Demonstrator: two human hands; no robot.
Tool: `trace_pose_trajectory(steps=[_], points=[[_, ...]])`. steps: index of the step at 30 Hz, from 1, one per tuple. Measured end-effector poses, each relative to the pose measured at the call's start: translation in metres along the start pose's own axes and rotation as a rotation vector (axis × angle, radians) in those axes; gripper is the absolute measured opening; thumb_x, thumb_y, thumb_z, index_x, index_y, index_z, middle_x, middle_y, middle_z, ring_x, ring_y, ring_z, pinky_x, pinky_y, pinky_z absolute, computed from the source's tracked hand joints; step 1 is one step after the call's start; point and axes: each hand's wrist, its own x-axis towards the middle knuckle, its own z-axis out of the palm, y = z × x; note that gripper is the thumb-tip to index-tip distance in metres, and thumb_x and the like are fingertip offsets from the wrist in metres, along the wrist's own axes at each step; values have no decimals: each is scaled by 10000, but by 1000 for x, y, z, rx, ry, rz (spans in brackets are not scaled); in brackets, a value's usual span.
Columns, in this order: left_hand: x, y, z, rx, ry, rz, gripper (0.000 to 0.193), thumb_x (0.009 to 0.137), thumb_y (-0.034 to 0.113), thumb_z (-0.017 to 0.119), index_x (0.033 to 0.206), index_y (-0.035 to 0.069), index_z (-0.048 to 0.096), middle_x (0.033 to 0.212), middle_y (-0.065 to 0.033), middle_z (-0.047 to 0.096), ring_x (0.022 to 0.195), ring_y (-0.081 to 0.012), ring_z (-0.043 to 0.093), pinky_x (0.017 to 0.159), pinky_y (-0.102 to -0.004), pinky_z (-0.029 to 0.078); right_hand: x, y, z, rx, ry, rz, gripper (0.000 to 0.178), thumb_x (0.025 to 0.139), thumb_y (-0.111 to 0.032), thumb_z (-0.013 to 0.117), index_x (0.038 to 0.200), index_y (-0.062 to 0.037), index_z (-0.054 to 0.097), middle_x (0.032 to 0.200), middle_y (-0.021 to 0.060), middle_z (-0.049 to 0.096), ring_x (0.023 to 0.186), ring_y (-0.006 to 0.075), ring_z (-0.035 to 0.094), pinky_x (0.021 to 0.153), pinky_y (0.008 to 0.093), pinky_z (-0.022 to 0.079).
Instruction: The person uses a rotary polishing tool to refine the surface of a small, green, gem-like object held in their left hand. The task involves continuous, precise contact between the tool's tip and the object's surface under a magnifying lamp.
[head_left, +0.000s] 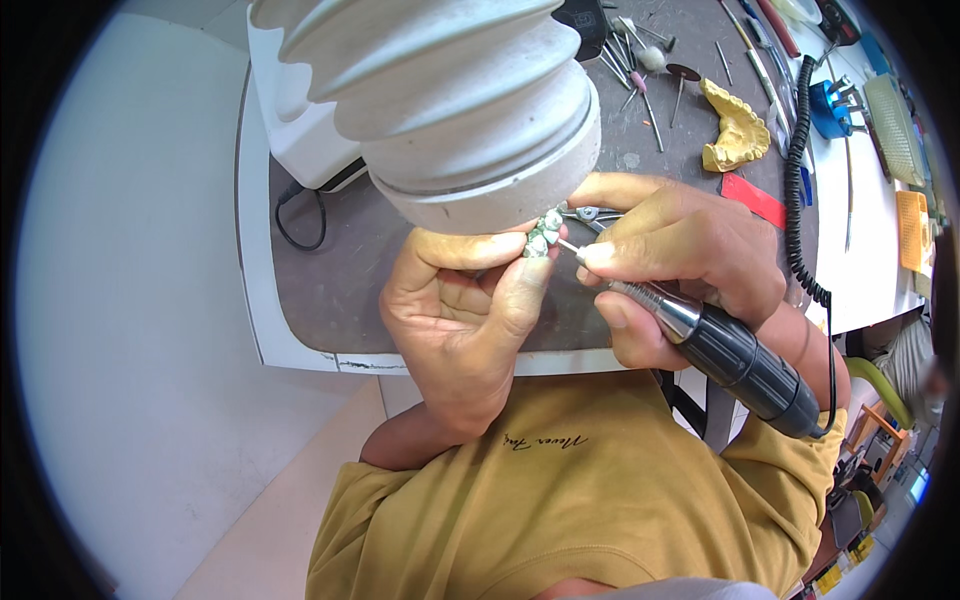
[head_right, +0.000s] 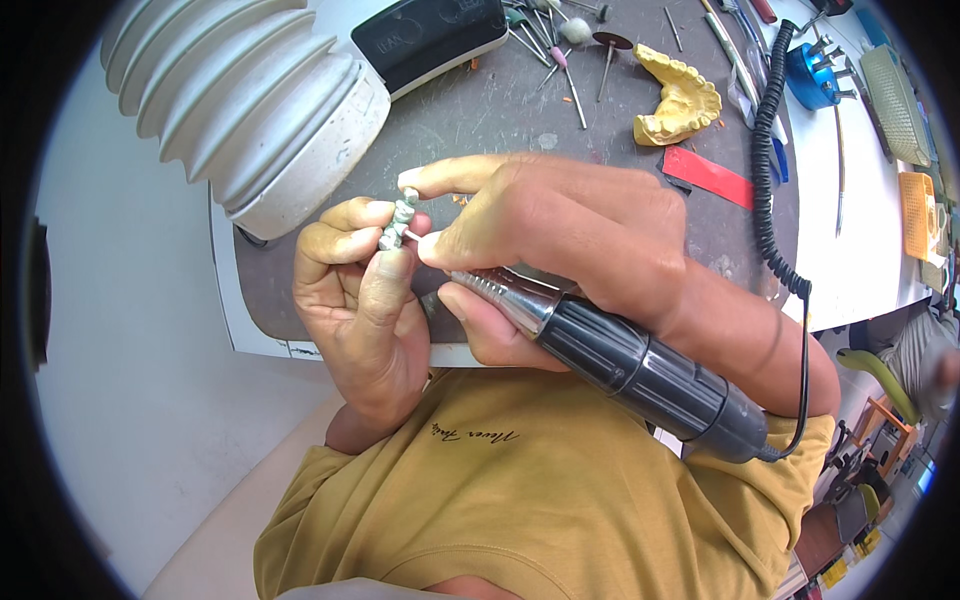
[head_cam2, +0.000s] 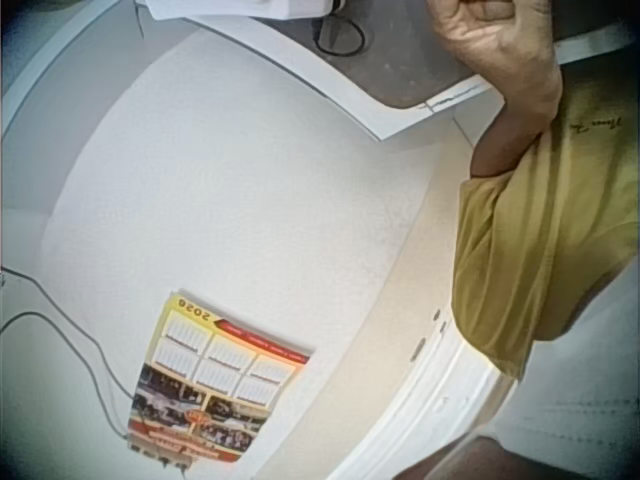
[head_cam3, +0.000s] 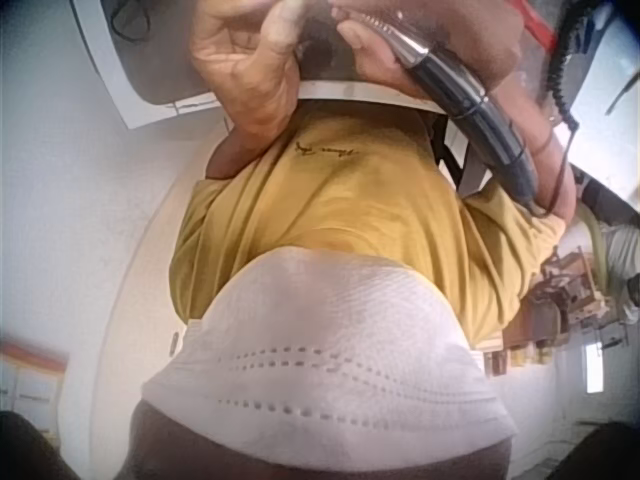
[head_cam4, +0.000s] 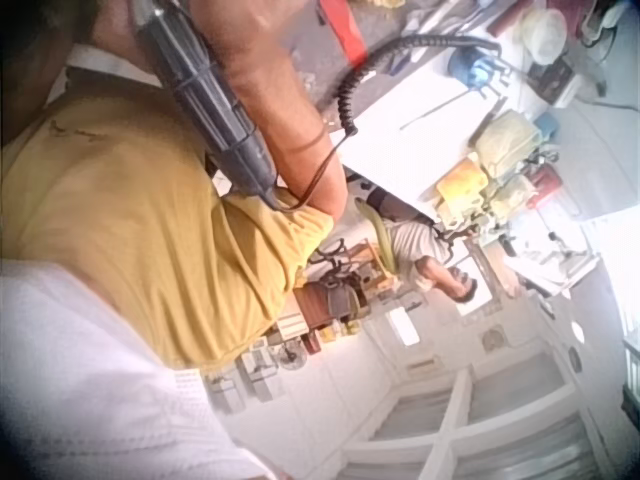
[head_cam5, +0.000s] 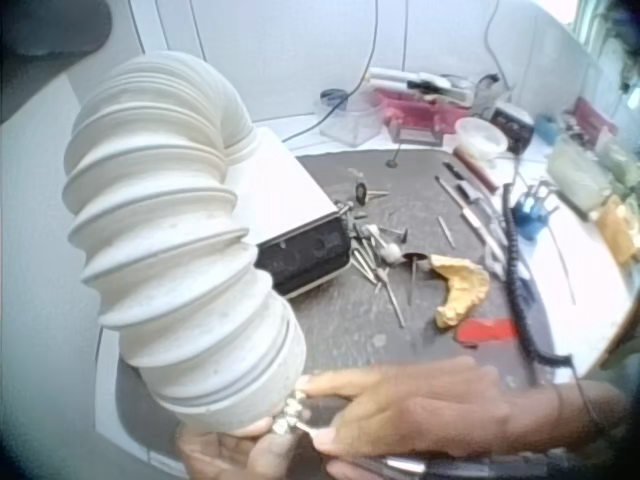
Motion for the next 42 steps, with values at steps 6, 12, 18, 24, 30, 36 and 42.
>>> trace_pose_trajectory(steps=[6, 12, 18, 24, 30, 36, 42], points=[[0, 1, 0, 9, 12, -7, 165, 897, -112, 633, 1008, -17, 558, 1046, -221, 696, 998, -211, 697, 896, -306, 572, 0, 0, 0, 0, -16, 0, 216, 834, -34, 715, 1027, 6, 626, 788, 111, 690, 713, 212, 700, 890, 537, 570], [0, 4, 3, -22, 35, -43, 166, 898, -114, 622, 1013, -19, 549, 1033, -237, 695, 992, -216, 703, 888, -302, 580, -3, 3, -3, 27, 4, -45, 247, 862, -21, 667, 1086, 27, 574, 838, 130, 656, 736, 204, 689, 908, 573, 556], [0, 6, 3, -1, 39, -59, 163, 897, -119, 616, 1002, -21, 540, 1031, -245, 693, 994, -218, 705, 886, -306, 586, -6, 5, -8, 18, 13, -18, 235, 892, -19, 610, 1108, 44, 540, 825, 129, 620, 746, 195, 678, 924, 590, 543], [-1, 5, 2, 19, 19, -40, 171, 894, -123, 615, 1007, -16, 543, 1064, -228, 670, 1006, -225, 699, 896, -311, 584, -6, 6, -6, 35, 25, -21, 230, 891, -16, 620, 1099, 44, 543, 836, 134, 625, 748, 199, 678, 916, 577, 545], [-3, 5, -1, 80, -48, -45, 196, 911, -91, 596, 1062, 28, 557, 1197, -139, 567, 1042, -214, 656, 934, -331, 564, -3, 1, -4, 19, -17, -19, 255, 874, -17, 667, 1102, 26, 560, 853, 130, 644, 767, 210, 682, 921, 545, 542], [-4, 2, -3, 60, -67, -28, 197, 909, -103, 594, 1059, 20, 564, 1199, -145, 566, 1032, -207, 645, 946, -343, 542, -3, 0, -1, 21, -24, -2, 260, 866, -25, 692, 1098, 8, 580, 856, 122, 657, 783, 222, 692, 934, 528, 536], [-4, 3, -2, 44, -69, -28, 200, 907, -112, 589, 1061, 15, 569, 1188, -145, 570, 1031, -215, 645, 949, -342, 530, -4, -3, -1, 5, -14, 38, 259, 856, -21, 706, 1085, 12, 591, 861, 122, 669, 761, 226, 696, 927, 524, 541]])
